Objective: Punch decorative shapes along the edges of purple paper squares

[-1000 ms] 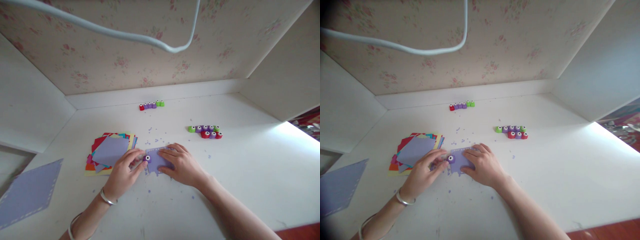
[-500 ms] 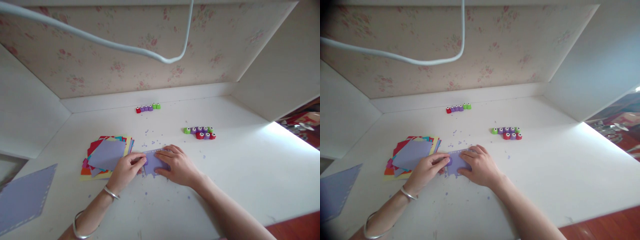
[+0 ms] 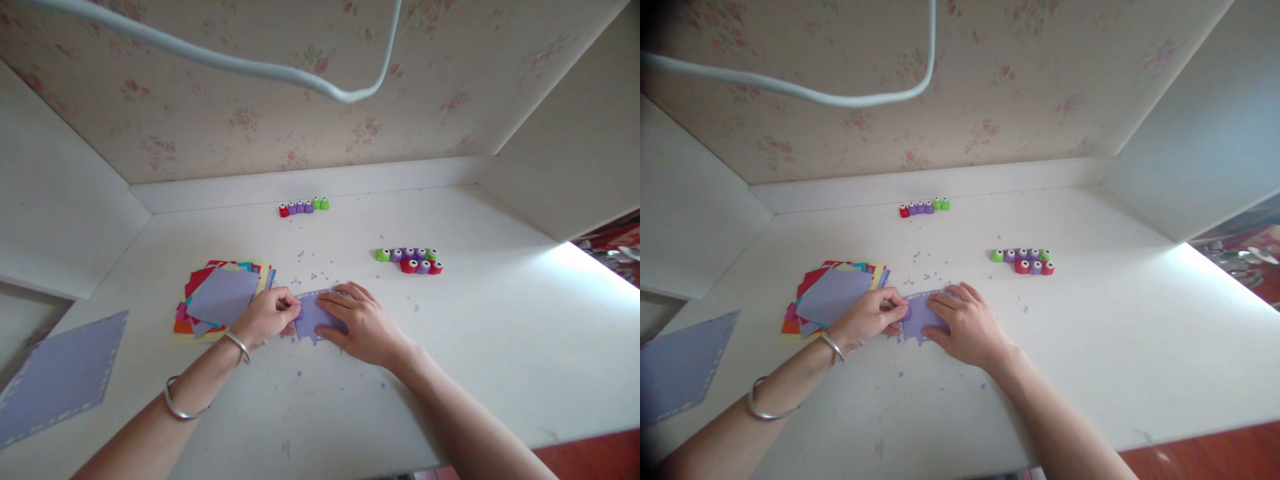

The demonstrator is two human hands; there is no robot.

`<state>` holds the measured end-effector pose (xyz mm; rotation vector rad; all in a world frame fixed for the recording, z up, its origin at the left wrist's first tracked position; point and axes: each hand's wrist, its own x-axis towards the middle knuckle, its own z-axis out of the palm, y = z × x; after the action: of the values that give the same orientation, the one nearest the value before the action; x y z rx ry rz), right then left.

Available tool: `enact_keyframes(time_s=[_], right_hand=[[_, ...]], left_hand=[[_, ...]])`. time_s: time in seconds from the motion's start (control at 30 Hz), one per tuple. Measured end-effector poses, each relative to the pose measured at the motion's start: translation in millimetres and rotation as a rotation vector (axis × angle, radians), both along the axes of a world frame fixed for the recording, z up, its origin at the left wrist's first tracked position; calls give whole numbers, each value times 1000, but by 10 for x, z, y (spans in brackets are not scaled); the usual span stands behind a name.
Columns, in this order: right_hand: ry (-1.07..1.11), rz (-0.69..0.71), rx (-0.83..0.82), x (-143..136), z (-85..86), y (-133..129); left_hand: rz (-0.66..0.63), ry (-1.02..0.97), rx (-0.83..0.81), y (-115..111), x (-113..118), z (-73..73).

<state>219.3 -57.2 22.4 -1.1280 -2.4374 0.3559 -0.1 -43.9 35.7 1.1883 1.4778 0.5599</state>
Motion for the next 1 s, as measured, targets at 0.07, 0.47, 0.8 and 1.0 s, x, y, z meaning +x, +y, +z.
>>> enact_keyframes(time_s=[0.07,0.47,0.8,1.0], right_hand=[[-3,-1,-2,-4,-4,5],[0,1,6,-8,-14,1],[5,-1,-11,-14,-2,12],[-4,-6,-22,-11,-7,21]], left_hand=[[-16,4,-13,12,-3,12],[4,-31,40,-42,-36,2],[39,-95,160,-192,-106,-107],[48,-26,211,-208,-263,-116]])
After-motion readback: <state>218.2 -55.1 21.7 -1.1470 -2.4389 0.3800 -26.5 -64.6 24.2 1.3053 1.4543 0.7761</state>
